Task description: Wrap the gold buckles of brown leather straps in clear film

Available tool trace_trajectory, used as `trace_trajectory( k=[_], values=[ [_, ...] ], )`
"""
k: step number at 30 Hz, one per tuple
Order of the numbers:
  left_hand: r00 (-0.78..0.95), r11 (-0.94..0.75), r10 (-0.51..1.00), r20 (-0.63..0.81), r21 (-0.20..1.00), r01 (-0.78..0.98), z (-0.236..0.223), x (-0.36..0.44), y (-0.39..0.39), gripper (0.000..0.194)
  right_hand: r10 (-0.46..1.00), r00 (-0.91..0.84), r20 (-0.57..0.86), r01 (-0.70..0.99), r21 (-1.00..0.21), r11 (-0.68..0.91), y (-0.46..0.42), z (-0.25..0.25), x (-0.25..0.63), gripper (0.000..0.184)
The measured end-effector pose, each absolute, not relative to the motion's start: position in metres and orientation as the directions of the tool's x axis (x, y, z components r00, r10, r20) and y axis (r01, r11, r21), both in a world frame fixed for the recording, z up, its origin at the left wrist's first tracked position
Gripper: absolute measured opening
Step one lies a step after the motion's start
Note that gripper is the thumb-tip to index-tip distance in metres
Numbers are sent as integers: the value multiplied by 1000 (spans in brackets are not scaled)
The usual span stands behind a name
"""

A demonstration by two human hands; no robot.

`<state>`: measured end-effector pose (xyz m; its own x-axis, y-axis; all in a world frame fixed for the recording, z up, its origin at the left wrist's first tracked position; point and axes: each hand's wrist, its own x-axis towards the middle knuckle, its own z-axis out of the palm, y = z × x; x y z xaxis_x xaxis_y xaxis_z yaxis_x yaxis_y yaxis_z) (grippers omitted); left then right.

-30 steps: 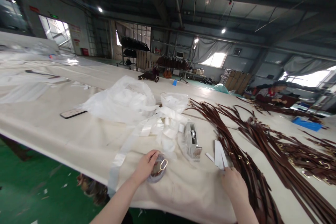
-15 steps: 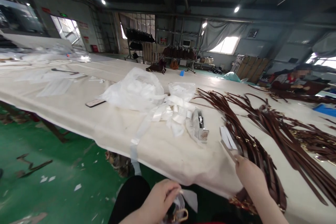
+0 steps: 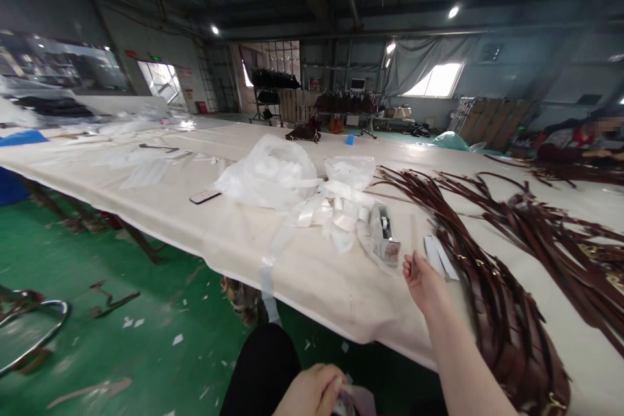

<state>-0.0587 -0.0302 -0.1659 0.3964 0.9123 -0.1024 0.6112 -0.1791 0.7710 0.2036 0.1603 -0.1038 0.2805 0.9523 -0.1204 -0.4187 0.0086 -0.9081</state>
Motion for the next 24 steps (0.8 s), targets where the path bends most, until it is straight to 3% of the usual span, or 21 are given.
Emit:
trace_trajectory(
  k=[4,7,12,18,20,24],
  values=[
    [344,-102,925,-160,769,631,-164,-59,-31,37,976,60,-209,-579,-804,-137,117,-90,181,21],
    [358,-75,912,-200,777,625,-155,-55,-31,35,938,-168,-304,-656,-676,-336,70,-87,162,23],
    [420,-137,889,-180,771,622,-134,-49,-32,35,740,-477,-474,-505,-541,-673,-4,-101,143,19],
    [432,-89,878,-206,816,571,-124,-48,-35,39,588,-591,-552,-439,-392,-809,-46,-125,143,21],
    [421,-65,882,-214,828,557,-125,-49,-37,42,587,-569,-576,-407,-422,-810,-50,-128,144,25],
    [342,18,909,-240,841,540,-139,-51,-40,41,636,-448,-629,-169,-639,-751,-60,-127,152,38]
  ],
)
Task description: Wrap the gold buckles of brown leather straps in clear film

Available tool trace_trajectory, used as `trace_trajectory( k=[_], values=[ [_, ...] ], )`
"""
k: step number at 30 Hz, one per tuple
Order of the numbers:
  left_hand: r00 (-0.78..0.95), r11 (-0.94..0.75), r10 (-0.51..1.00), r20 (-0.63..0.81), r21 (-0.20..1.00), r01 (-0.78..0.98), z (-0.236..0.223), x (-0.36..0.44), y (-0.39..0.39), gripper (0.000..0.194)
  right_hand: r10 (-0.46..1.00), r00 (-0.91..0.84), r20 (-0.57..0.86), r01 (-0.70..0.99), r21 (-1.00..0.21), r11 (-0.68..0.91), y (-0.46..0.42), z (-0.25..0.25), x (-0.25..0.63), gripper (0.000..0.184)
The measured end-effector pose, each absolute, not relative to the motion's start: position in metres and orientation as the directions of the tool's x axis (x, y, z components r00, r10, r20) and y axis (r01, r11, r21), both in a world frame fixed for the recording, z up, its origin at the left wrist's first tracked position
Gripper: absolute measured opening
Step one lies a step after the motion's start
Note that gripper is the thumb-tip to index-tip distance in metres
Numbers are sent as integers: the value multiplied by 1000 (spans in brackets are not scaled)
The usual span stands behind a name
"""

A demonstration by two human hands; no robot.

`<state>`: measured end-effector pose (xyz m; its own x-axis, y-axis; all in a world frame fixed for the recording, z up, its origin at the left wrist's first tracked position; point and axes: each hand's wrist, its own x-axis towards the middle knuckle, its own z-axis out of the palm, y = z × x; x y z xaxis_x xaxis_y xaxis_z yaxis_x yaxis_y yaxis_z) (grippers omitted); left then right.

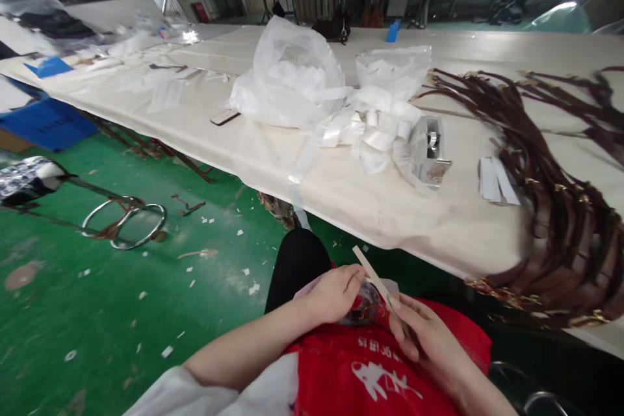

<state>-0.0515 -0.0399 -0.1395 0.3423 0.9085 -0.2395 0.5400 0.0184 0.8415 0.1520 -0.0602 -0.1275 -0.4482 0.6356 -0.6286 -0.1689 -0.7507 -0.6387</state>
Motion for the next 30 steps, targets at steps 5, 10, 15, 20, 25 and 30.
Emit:
trace_trajectory(
  k=[5,10,15,20,25,30],
  values=[
    [120,233,927,-355,796,559,-167,-57,-43,33,513,-474,-716,133,-634,-762,-78,-129,173,43],
    [-48,303,943,-328,794,526,-174,-61,-50,37,424,-461,-779,251,-573,-780,-86,-136,178,45],
    [-44,162,984,-172,764,625,-152,-53,-58,26,500,-453,-739,213,-634,-744,-81,-133,160,51],
    [101,-5,991,-89,726,688,-137,-44,-62,24,606,-429,-670,89,-699,-710,-72,-138,133,49],
    [86,-6,995,-57,797,603,-146,-45,-61,22,602,-409,-686,-167,-592,-788,-68,-155,114,39],
    [84,104,979,-184,813,574,-141,-49,-57,28,586,-376,-717,-327,-490,-808,-75,-165,108,35]
  ],
)
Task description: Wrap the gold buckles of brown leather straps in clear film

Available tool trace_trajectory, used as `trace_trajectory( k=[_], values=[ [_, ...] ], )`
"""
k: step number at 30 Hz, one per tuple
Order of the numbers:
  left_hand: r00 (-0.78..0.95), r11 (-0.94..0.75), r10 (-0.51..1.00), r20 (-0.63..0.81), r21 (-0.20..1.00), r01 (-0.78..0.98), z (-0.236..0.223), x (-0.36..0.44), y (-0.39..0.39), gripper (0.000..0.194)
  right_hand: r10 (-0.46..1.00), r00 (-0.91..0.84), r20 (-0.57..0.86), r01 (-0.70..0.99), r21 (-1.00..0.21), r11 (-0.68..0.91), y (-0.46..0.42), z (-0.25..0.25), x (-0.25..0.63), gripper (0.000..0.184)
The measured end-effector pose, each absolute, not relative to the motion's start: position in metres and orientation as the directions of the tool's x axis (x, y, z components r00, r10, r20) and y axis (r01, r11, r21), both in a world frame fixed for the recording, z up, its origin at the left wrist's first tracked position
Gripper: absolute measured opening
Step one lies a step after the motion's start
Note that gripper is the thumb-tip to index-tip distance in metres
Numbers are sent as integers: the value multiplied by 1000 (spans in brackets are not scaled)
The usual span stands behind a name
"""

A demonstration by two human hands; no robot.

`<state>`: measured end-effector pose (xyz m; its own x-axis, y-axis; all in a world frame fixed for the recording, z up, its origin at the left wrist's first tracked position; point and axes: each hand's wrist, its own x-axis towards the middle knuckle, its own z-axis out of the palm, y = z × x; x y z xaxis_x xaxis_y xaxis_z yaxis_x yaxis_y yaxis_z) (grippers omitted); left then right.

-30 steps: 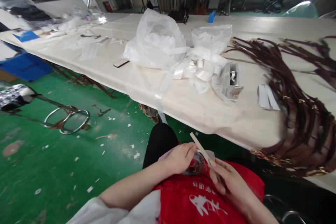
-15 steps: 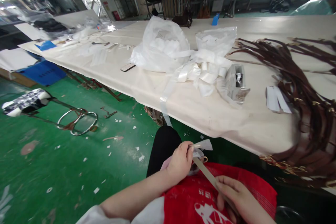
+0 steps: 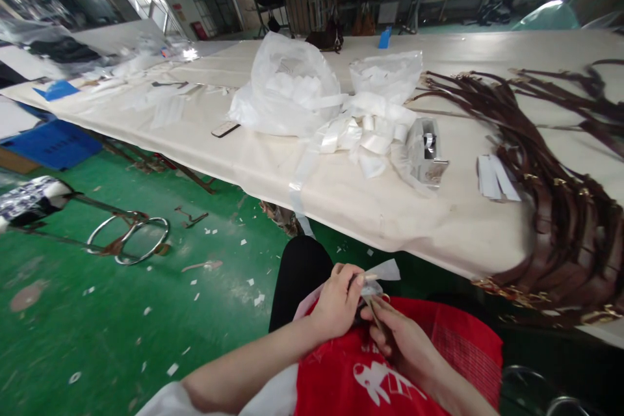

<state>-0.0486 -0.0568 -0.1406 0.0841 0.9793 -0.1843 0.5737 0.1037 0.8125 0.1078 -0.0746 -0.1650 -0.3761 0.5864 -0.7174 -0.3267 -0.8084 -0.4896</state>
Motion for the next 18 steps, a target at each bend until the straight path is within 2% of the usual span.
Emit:
trace_trajectory(
  k=[5,8,13,18],
  values=[
    [89,221,944,-316,812,541,-129,-50,-55,32,621,-339,-707,-313,-538,-783,-77,-163,108,43],
    [139,307,892,-429,803,510,-128,-49,-55,35,649,-355,-673,-265,-594,-760,-74,-159,108,40],
    [131,203,941,-313,829,521,-139,-47,-59,38,658,-340,-672,-193,-635,-748,-73,-155,112,43],
    [257,287,881,-398,880,379,-146,-48,-58,52,614,-338,-714,-156,-600,-784,-74,-153,118,41]
  ],
)
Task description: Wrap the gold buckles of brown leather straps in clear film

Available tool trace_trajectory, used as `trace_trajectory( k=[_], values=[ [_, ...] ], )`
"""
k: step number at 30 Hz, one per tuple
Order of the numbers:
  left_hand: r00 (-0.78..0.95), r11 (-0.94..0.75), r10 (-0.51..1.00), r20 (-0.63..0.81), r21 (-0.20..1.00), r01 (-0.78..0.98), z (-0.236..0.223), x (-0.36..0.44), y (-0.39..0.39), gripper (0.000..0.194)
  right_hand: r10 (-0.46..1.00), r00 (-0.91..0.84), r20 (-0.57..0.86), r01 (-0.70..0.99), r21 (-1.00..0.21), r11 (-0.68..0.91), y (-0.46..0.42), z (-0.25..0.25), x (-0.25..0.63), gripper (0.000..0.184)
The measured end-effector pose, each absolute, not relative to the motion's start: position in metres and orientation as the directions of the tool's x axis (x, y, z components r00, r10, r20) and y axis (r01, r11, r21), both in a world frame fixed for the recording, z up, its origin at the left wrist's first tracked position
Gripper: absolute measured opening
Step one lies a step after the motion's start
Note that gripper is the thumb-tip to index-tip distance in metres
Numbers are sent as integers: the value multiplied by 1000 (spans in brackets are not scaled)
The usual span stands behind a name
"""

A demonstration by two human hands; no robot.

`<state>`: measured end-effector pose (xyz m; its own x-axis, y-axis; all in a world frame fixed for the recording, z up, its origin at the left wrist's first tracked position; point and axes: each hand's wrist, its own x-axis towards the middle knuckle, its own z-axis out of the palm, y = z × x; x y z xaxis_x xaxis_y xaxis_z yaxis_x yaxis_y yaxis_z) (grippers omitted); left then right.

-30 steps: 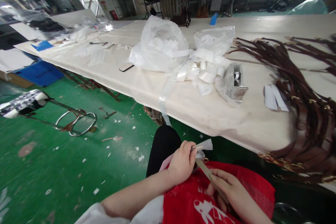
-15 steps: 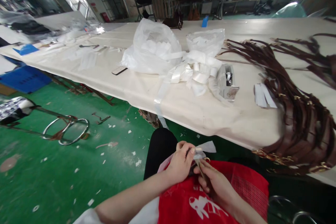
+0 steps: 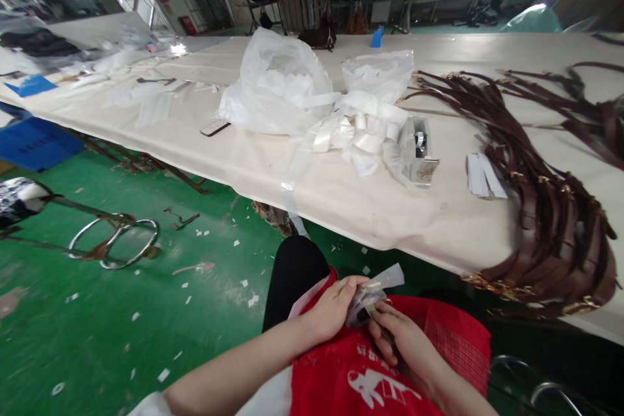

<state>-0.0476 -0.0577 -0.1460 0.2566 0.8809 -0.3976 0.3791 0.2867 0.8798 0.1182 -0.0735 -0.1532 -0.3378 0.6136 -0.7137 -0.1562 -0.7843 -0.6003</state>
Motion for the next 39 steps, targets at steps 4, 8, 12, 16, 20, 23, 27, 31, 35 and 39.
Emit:
trace_trajectory(
  k=[4,8,12,16,20,23,27,31,35,39],
  values=[
    [245,279,886,-394,874,397,-145,-48,-53,52,613,-331,-718,-169,-594,-787,-74,-154,120,37],
    [245,324,876,-416,883,341,-147,-44,-53,46,613,-306,-728,-182,-587,-789,-74,-156,120,37],
    [225,304,900,-372,909,286,-151,-40,-55,37,629,-313,-712,-161,-613,-773,-73,-154,121,39],
    [178,295,911,-371,890,347,-151,-37,-49,35,667,-350,-658,-4,-711,-703,-73,-147,124,42],
    [142,326,909,-391,882,341,-153,-37,-35,36,754,-248,-609,144,-792,-593,-81,-142,130,35],
    [197,346,886,-419,882,320,-157,-39,-29,39,831,-270,-485,193,-873,-447,-88,-141,138,48],
    [296,317,855,-425,882,349,-152,-39,-30,38,869,-350,-349,350,-909,-224,-79,-135,149,36],
    [378,142,850,-367,850,508,-139,-35,-32,39,951,-292,-101,537,-840,76,-51,-128,155,13],
    [451,-20,847,-281,832,555,-134,-32,-33,43,959,-269,-89,488,-871,56,-36,-134,154,15],
    [487,-74,840,-238,840,538,-134,-32,-36,34,964,-220,-147,487,-873,-23,-40,-143,155,14]
  ],
)
